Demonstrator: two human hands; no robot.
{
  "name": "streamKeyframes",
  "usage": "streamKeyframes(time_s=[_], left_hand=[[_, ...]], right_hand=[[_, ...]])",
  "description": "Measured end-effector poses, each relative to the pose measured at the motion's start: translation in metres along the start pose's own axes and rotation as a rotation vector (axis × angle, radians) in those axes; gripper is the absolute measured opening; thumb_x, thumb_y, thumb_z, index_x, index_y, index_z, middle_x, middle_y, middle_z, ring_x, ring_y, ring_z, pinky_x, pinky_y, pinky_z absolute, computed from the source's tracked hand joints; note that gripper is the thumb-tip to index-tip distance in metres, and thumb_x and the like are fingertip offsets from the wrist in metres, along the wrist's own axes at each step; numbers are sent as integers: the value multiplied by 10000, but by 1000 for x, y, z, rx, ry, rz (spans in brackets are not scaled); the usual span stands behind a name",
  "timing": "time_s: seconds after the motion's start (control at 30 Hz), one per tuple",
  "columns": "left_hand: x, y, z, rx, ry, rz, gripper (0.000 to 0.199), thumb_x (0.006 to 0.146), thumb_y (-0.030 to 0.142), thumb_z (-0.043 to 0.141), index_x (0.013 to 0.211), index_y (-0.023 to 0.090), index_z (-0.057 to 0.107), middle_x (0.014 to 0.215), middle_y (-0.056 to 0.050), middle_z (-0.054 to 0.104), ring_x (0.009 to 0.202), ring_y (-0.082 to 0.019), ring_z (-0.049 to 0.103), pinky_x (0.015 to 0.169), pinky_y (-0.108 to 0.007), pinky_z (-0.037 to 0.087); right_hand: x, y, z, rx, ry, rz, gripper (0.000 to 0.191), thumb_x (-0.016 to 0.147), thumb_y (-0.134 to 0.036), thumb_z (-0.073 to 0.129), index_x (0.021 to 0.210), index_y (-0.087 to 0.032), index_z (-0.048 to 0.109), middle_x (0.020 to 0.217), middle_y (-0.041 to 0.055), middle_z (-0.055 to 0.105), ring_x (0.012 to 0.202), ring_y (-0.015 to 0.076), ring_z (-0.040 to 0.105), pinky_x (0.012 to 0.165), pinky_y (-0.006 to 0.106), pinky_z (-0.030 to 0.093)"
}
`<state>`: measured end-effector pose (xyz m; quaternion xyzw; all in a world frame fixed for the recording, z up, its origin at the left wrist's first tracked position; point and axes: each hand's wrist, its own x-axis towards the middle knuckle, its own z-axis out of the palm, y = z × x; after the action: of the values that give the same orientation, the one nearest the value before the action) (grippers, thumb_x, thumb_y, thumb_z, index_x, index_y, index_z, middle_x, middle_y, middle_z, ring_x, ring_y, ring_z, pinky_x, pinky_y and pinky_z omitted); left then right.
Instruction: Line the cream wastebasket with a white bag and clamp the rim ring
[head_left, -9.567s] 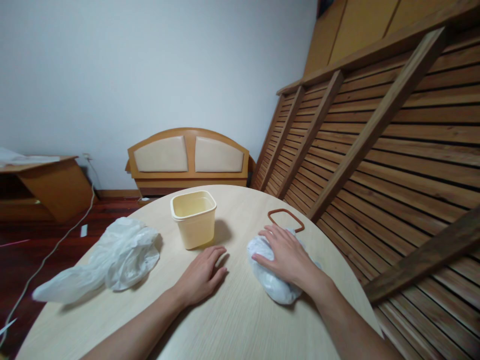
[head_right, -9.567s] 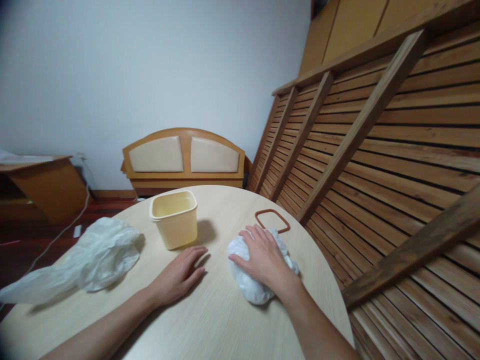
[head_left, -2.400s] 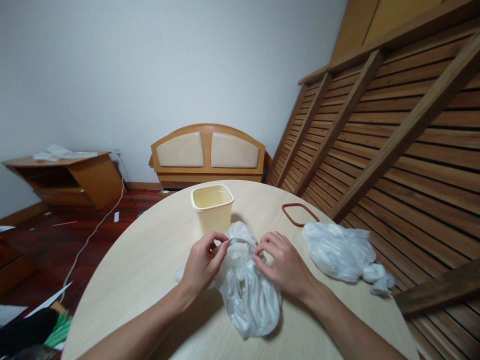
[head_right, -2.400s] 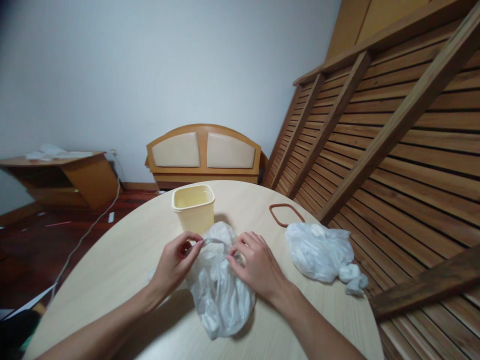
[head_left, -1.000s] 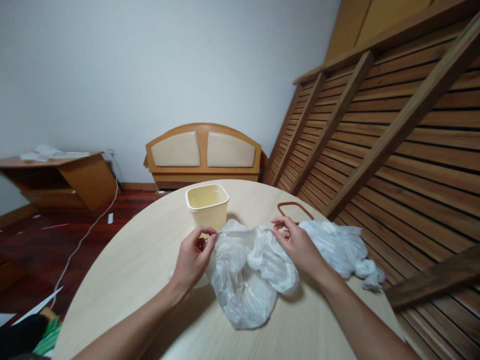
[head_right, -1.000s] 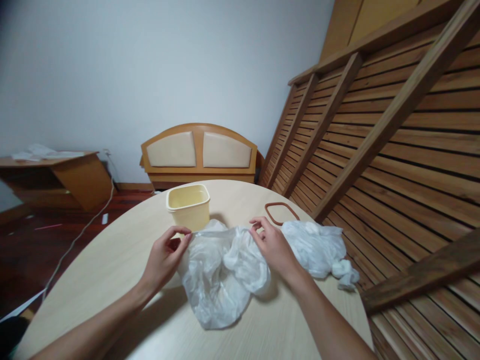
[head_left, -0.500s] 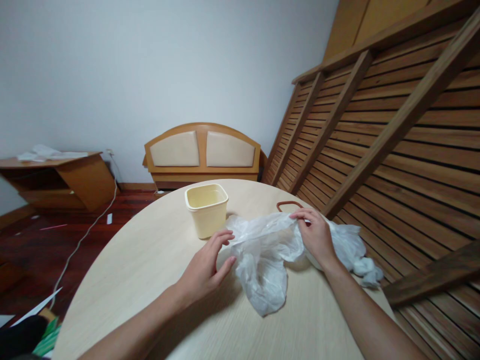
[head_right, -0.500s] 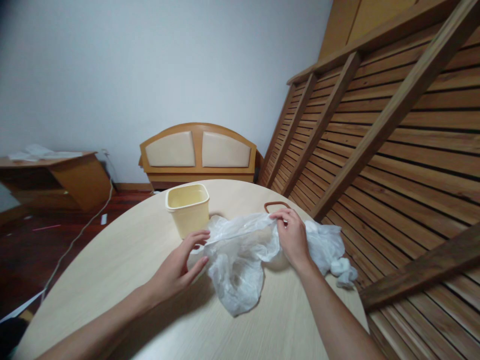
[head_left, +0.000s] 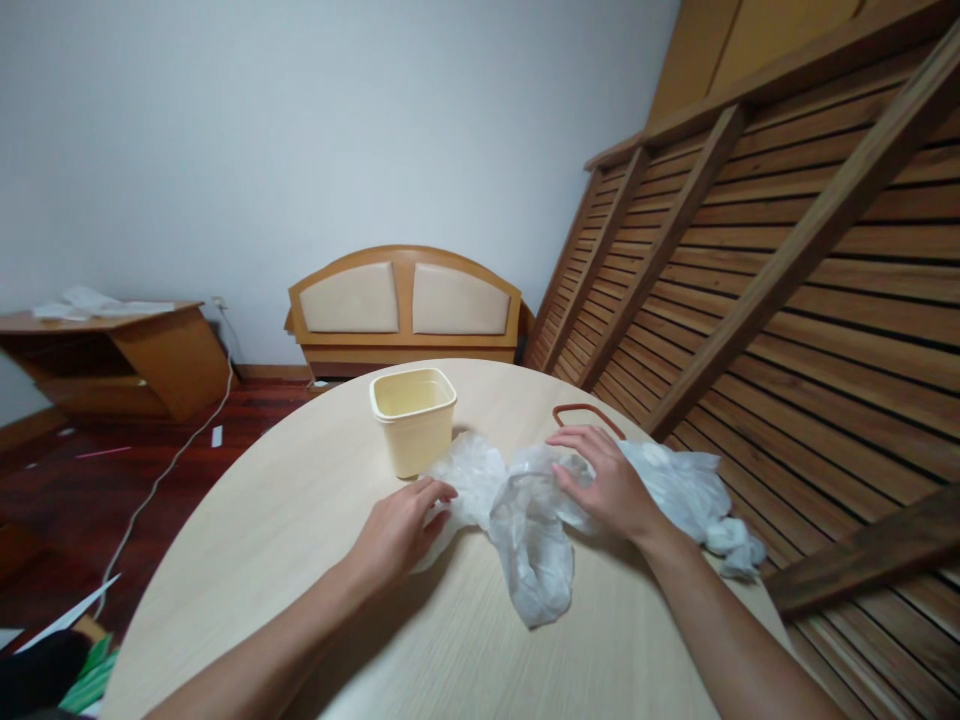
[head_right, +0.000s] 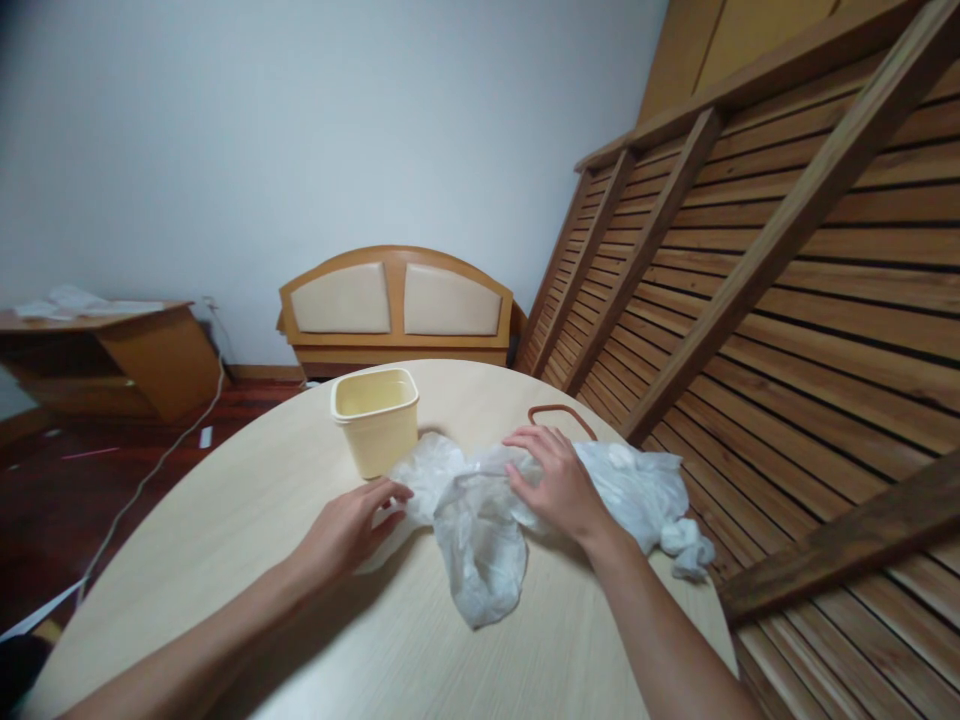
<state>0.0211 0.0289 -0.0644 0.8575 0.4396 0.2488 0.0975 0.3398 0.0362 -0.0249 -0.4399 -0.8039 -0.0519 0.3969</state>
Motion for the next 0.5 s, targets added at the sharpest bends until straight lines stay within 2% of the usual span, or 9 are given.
streamKeyframes(time_s=[0.1, 0.17, 0.33, 0.5], left_hand=[[2, -1, -5, 13, 24, -23, 160, 932, 183, 509, 999, 233, 645, 981, -37, 749, 862, -213, 724, 730, -324, 558], [4, 0, -10, 6, 46, -30, 146, 949, 222, 511, 980, 233, 654, 977, -34, 754, 854, -212, 725, 726, -319, 554], [5, 5, -19, -26, 144, -19, 151, 968, 277, 515, 951, 229, 657, 917, -29, 762, 806, -196, 720, 711, -305, 544], [6, 5, -22, -46, 207, -28, 156, 969, 293, 524, 934, 230, 663, 867, -24, 754, 753, -181, 707, 695, -291, 537]], right_hand=[[-1, -5, 0, 52, -142, -70, 292, 861, -243, 689, 1151, -249, 652, 1152, 85, 671, 1110, 271, 619, 977, 473, 506], [-2, -3, 1, 80, -184, -86, 296, 859, -261, 706, 1150, -259, 656, 1138, 77, 678, 1094, 264, 630, 960, 461, 517], [-2, 3, -2, 94, -212, -70, 260, 861, -319, 728, 1110, -264, 675, 1095, 70, 686, 1042, 251, 655, 919, 433, 542], [1, -9, -6, 103, -176, -186, 545, 732, -488, 834, 1164, -220, 639, 1129, 111, 672, 1046, 280, 652, 909, 434, 545]])
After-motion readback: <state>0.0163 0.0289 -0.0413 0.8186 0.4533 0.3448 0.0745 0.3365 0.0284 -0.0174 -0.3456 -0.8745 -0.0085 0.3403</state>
